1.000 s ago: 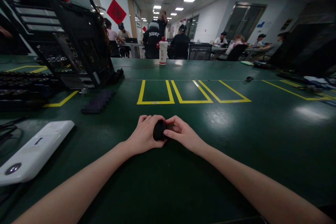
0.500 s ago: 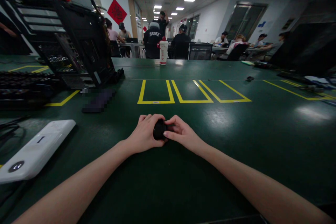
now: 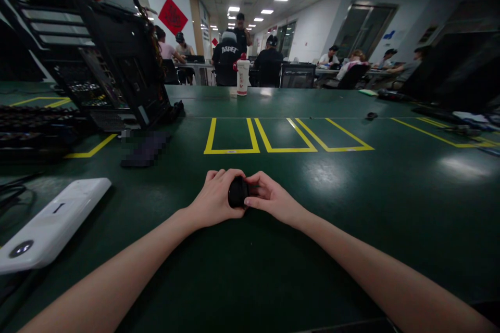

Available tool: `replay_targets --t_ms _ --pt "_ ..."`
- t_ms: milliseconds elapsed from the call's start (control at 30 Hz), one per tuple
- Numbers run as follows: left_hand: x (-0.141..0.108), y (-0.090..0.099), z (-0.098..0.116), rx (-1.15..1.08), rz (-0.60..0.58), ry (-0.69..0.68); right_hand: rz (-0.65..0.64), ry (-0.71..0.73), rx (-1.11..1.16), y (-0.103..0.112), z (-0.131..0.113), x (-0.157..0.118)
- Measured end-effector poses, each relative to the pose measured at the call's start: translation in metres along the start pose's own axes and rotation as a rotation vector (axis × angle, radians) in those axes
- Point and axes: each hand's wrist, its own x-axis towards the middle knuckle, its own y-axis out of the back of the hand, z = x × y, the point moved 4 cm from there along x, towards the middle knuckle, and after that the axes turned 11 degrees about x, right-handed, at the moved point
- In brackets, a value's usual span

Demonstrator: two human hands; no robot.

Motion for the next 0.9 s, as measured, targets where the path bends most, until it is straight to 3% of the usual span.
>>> replay_targets --t_ms 367,633,900 --pt "0.0003 -0.0021 0.0001 0.010 0.034 0.008 0.121 -0.034 -0.040 0.0036 0.0057 0.0042" --pt "-0.0001 0.0038 0.0031 0.001 -0.027 0.014 0.001 -0.021 0.028 0.0000 -0.0011 -0.0001" --pt "0.0007 0.0062 0.0055 -0.013 -0.039 0.024 0.080 -0.034 -0.002 0.0011 0.0022 0.0015"
